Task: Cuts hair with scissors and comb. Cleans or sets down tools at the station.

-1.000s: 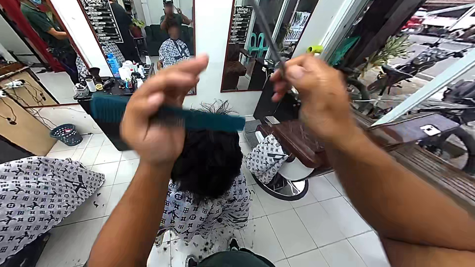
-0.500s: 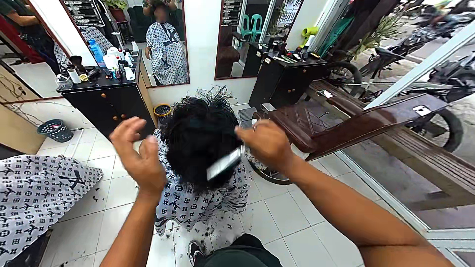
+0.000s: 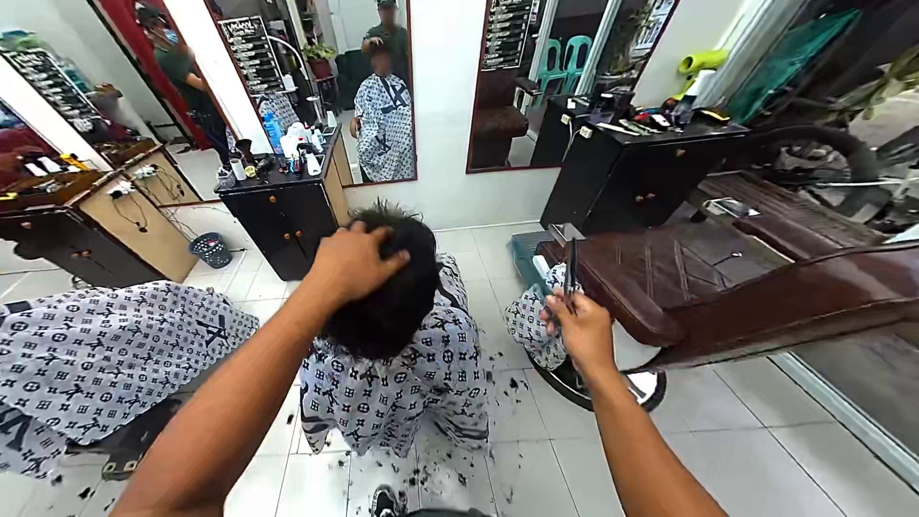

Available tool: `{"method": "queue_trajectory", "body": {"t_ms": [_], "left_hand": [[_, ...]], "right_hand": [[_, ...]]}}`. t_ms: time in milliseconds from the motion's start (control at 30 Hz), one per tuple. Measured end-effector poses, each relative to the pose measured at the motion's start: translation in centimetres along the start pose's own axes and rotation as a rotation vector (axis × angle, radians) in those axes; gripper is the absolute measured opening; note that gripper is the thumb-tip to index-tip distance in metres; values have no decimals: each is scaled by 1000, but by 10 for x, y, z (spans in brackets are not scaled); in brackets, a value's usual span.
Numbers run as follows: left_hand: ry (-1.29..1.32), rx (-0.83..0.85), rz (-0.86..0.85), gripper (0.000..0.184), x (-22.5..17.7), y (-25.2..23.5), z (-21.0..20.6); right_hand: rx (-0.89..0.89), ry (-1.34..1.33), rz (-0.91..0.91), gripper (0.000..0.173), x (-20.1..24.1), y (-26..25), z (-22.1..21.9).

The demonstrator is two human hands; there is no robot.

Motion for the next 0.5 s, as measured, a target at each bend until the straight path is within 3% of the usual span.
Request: {"method": "queue_trajectory", "body": {"t_ms": [100, 200, 333, 500], "left_hand": [[-53, 128, 30, 55, -6, -24, 7], [-97, 244, 130, 65, -5, -44, 16], [24, 365, 189, 68, 12, -68, 18], [275, 305, -194, 41, 24, -75, 14]], "right_hand": [[15, -34, -28, 25, -21, 5, 3], [30, -69, -59, 22, -38, 10, 8], [18, -70, -95, 18, -53, 20, 11], [-14, -51, -104, 17, -58, 23, 6]]}}
Point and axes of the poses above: each hand's wrist, its own y-axis away from the middle knuckle, its own z-axis out of the back of the hand, x = y × z, the point moved 2 cm from there along -y, towards the middle knuckle, and after that the axes turned 1 degree about z, right-handed, at the moved point
